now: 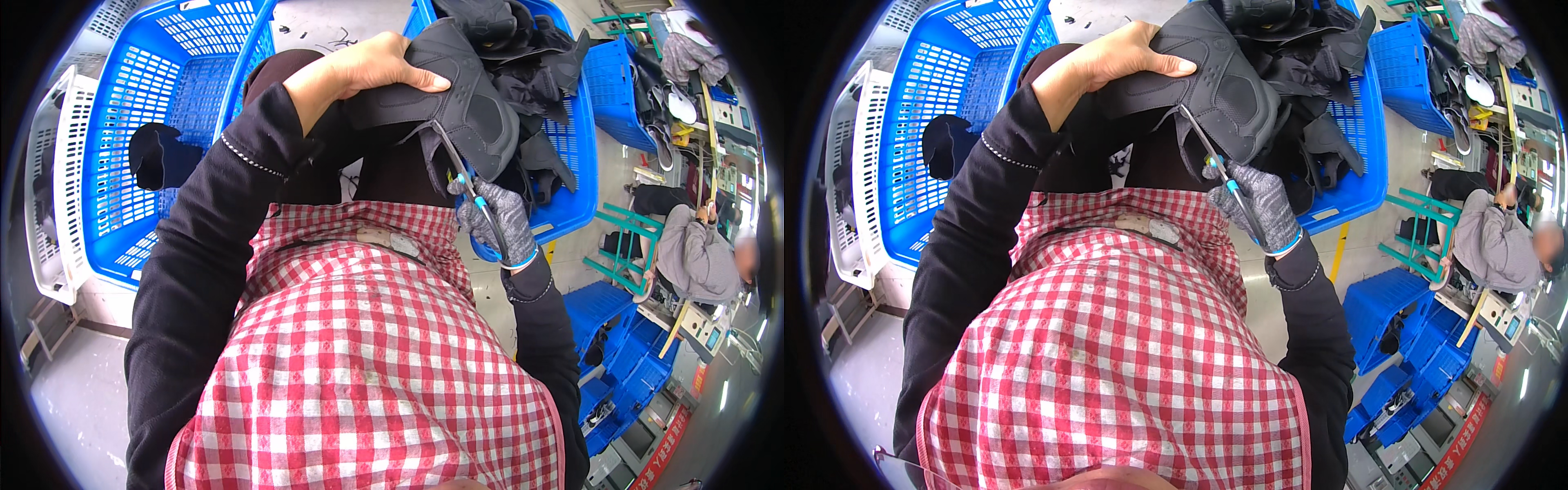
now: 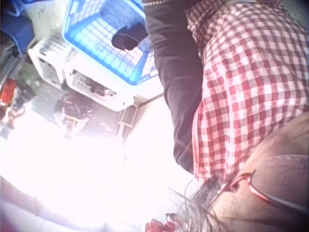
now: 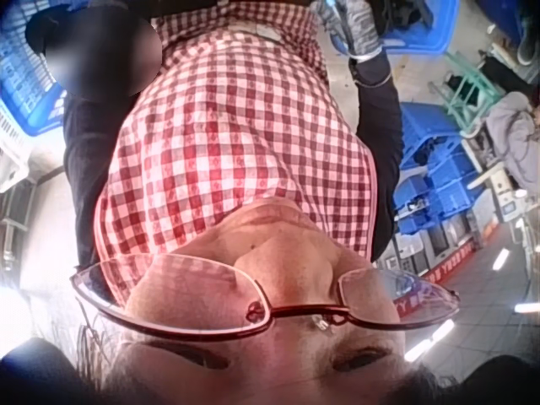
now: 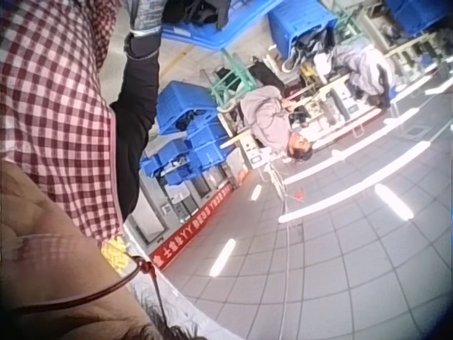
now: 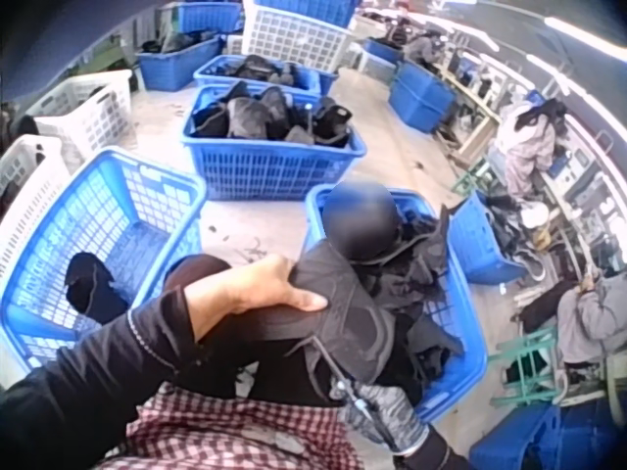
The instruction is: The person sits on the floor and uses scissors to trim excess fabric and threads from black shoe uppers. They hold each upper with one hand and cut with the other, placing trimmed pieces into a nearby blue basket.
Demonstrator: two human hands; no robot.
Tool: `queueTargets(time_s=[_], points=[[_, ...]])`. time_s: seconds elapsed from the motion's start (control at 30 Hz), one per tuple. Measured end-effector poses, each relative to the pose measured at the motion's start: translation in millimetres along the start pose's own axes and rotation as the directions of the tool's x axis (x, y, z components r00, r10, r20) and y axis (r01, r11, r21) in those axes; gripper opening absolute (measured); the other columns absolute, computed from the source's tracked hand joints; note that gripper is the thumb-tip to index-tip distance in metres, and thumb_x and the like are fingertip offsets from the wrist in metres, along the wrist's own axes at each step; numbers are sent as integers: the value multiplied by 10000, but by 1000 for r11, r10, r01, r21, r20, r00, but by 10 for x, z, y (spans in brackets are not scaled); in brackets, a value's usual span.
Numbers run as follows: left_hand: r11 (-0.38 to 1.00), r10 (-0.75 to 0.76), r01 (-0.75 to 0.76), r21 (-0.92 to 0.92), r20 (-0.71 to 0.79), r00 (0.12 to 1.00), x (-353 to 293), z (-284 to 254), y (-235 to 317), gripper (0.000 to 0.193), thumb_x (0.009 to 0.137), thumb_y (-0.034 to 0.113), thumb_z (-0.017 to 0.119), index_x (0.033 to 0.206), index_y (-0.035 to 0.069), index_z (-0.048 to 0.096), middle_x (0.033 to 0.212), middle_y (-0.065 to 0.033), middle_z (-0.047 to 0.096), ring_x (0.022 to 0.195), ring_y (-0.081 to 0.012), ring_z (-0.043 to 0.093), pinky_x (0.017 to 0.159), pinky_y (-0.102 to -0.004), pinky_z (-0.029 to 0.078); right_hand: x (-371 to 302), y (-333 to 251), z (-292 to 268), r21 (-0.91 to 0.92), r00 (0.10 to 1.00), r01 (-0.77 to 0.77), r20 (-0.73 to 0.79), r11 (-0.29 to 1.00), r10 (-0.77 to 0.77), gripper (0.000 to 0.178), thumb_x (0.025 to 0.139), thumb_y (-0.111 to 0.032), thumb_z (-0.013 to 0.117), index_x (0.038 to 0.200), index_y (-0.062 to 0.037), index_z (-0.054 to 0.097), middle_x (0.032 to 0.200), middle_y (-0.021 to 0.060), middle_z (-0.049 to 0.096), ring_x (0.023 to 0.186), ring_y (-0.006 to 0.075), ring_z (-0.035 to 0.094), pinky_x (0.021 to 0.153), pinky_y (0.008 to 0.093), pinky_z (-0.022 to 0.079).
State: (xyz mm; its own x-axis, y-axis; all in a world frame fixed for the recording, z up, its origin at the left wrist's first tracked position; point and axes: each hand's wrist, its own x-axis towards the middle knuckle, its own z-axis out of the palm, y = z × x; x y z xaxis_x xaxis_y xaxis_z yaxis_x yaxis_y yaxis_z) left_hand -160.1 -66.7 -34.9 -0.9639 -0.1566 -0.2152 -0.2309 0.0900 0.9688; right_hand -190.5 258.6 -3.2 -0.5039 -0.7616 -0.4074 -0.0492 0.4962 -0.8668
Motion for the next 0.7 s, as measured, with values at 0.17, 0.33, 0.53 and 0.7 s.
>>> queueTargets(time_s=[0.17, 0.33, 0.53, 0.7], points=[[1000, -27, 27, 4, 69, 997, -16, -61, 33, 753, 698, 435, 969, 1095, -143, 693, 982, -214, 748, 860, -288, 756, 827, -358, 613, 28, -26, -88, -61, 997, 11, 77, 998, -7, 359, 905, -68, 782, 1251, -2, 711, 1000, 152, 776, 855, 158, 752, 785, 294, 600], [1000, -26, 27, -11, 60, 998, -38, -69, 43, 773, 697, 431, 971, 1119, -148, 681, 995, -224, 746, 875, -297, 759, 840, -364, 614, 55, -33, -148, -282, 988, 156, 57, 947, -146, 349, 928, -60, 748, 1269, -6, 694, 993, 143, 771, 861, 202, 750, 794, 318, 600], [999, -43, 44, -29, 44, 998, -43, -55, 50, 813, 694, 433, 973, 1151, -159, 655, 1017, -224, 741, 892, -295, 754, 861, -366, 609, -32, 15, -40, -167, 996, 87, 20, 982, -85, 334, 964, -57, 702, 1293, -4, 681, 1001, 133, 768, 865, 175, 746, 797, 299, 598], [1000, -21, 20, 17, 67, 998, -15, -51, 36, 753, 772, 361, 934, 1237, -131, 606, 1074, -202, 728, 950, -236, 744, 883, -325, 613, -25, 3, -11, -130, 998, 68, 5, 989, -68, 343, 970, -62, 700, 1306, 4, 674, 1005, 121, 765, 859, 167, 744, 797, 295, 600]])
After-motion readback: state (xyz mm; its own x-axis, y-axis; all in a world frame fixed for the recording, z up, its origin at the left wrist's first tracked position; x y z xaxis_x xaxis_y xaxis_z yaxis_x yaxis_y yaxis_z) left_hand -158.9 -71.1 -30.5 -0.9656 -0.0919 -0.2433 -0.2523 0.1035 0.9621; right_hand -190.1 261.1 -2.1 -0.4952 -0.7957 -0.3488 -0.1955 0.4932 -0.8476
